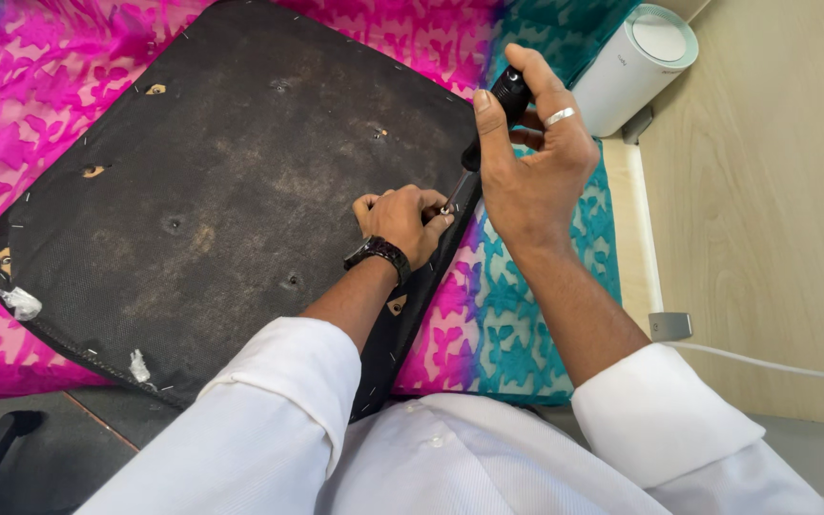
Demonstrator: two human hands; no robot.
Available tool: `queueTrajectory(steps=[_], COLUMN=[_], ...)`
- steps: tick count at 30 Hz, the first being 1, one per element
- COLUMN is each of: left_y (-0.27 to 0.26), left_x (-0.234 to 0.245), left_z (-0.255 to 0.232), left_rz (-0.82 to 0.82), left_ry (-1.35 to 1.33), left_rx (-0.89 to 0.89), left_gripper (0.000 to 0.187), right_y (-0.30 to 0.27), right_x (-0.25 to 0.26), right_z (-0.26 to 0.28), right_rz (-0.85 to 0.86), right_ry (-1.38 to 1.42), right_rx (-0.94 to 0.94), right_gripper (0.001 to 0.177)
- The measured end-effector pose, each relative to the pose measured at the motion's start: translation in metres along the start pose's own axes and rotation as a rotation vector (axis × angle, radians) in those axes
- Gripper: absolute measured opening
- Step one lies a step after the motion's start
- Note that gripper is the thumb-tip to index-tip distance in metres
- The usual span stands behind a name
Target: The person uses a screwdriver to remove screws from the underside of a chair seat. They unscrew multiple fasteners one by one and place them into a small container nearby.
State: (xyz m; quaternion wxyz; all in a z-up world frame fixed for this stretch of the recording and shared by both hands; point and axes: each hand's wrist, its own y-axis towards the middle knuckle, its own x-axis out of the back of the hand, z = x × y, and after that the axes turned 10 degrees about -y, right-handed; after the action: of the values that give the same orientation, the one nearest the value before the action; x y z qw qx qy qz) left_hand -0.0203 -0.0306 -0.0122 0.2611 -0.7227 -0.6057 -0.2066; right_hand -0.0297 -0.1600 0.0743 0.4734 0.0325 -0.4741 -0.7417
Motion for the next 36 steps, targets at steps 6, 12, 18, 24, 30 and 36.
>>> queueTrajectory(steps=[6,12,18,24,30,36], left_y=[-0.006,0.002,0.000,0.000,-0.001,-0.002], left_x=[-0.008,0.001,0.003,-0.003,-0.004,-0.004], left_z=[0.004,0.007,0.008,0.013,0.013,0.010], left_rz=[-0.143,-0.050,-0.050,-0.091,-0.103,-0.110], left_ry=[-0.028,-0.016,-0.027,-0.013,-0.016,-0.002], left_rx=[-0.130,-0.138,-0.172,-0.197,-0.199,-0.186], left_gripper=[0.017,0.020,0.020,0.020,0.020,0.020], right_y=[-0.002,0.002,-0.007,-0.010,-0.011,-0.004], right_x=[0.010,0.010,0.010,0.009,0.013,0.012], right_z=[-0.004,-0.006,0.005,0.002,-0.001,0.004], right_rz=[0.021,0.019,0.081,0.040,0.081,0.086], right_ry=[0.003,-0.047,0.087,-0.031,0.089,-0.006], right_rx=[0.032,0.058,0.028,0.101,0.021,0.091], right_gripper=[0.037,0.032,0.026,0.026,0.026,0.031])
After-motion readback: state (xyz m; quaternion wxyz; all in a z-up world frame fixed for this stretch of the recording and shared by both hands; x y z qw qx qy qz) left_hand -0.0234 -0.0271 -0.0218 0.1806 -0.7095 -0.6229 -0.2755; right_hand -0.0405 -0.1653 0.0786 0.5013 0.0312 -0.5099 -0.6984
